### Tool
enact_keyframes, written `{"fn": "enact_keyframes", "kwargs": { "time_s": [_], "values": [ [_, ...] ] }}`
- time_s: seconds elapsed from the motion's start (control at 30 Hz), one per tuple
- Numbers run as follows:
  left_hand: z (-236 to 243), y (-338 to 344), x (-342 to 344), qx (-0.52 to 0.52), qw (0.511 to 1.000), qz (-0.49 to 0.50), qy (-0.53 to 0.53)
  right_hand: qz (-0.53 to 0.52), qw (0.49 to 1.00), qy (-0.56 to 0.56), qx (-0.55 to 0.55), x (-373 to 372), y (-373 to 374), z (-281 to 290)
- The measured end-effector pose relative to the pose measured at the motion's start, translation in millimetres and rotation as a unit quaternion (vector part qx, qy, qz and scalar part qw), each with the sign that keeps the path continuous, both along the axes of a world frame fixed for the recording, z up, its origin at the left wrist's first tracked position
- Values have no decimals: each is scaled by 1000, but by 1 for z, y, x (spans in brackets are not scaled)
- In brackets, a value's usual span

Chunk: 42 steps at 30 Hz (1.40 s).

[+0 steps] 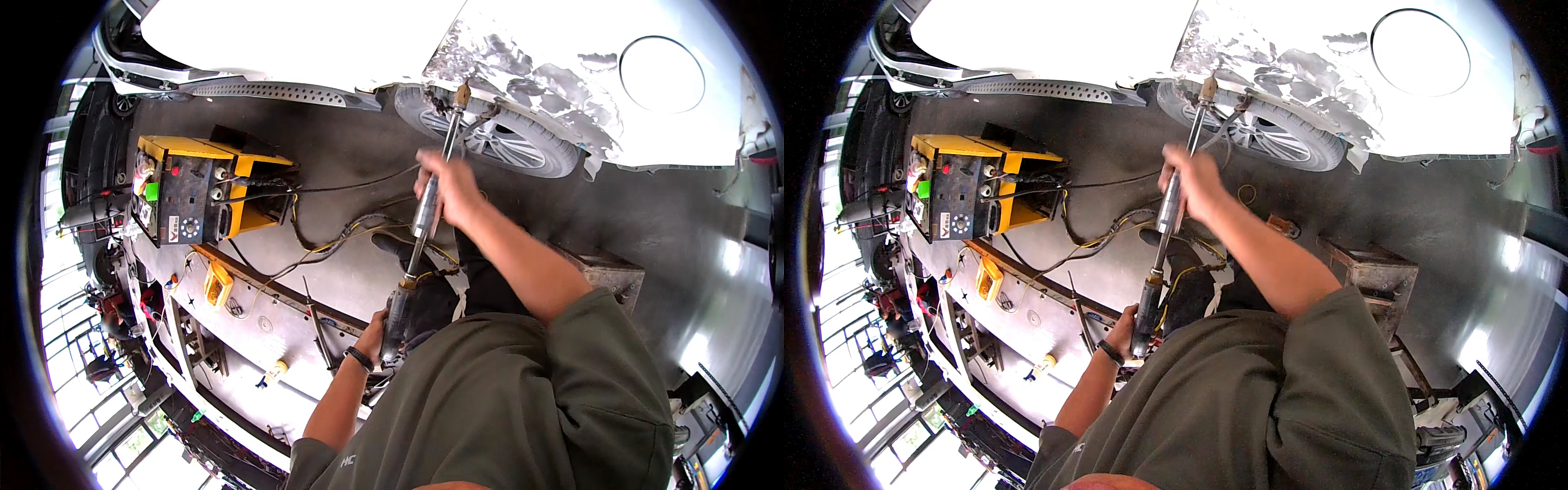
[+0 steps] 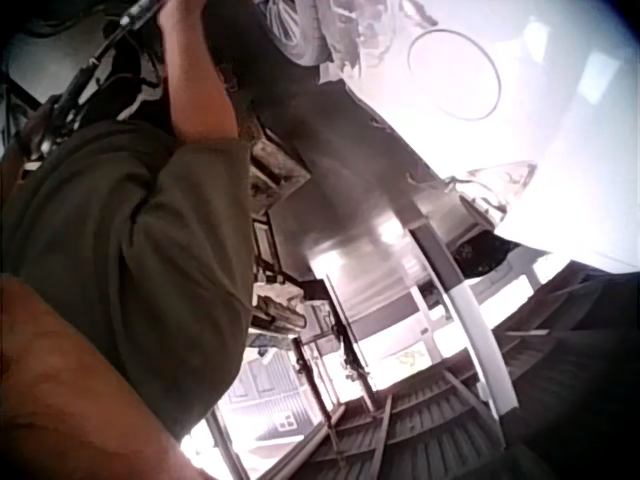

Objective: The person uses a dent puller to pull out a dent on the rear panel of a white car and then sprays the area with a liquid.

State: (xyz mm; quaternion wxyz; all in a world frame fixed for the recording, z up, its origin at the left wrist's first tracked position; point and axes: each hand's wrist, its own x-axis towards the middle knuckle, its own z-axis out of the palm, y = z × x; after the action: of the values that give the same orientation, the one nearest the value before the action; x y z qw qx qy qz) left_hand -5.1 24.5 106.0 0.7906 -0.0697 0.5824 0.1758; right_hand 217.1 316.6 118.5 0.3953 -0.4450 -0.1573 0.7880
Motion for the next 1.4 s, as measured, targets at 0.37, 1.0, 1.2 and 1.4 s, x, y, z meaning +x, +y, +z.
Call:
{"fn": "enact_keyframes", "kwargs": {
  "time_s": [0.37,1.0,1.2,1.4],
  "values": [
    [4,-26,-4,-85,995,-7,61,34,985,30,-168,-20,-108,13],
    [-14,8,0,-87,995,-33,-34,45,986,34,-159,-4,-41,34],
    [-42,-24,-16,-44,999,-25,-14,35,997,37,-60,31,60,13],
    [-34,-19,-11,-33,999,-27,-3,11,999,-4,-44,-5,-29,18]
  ]
}}
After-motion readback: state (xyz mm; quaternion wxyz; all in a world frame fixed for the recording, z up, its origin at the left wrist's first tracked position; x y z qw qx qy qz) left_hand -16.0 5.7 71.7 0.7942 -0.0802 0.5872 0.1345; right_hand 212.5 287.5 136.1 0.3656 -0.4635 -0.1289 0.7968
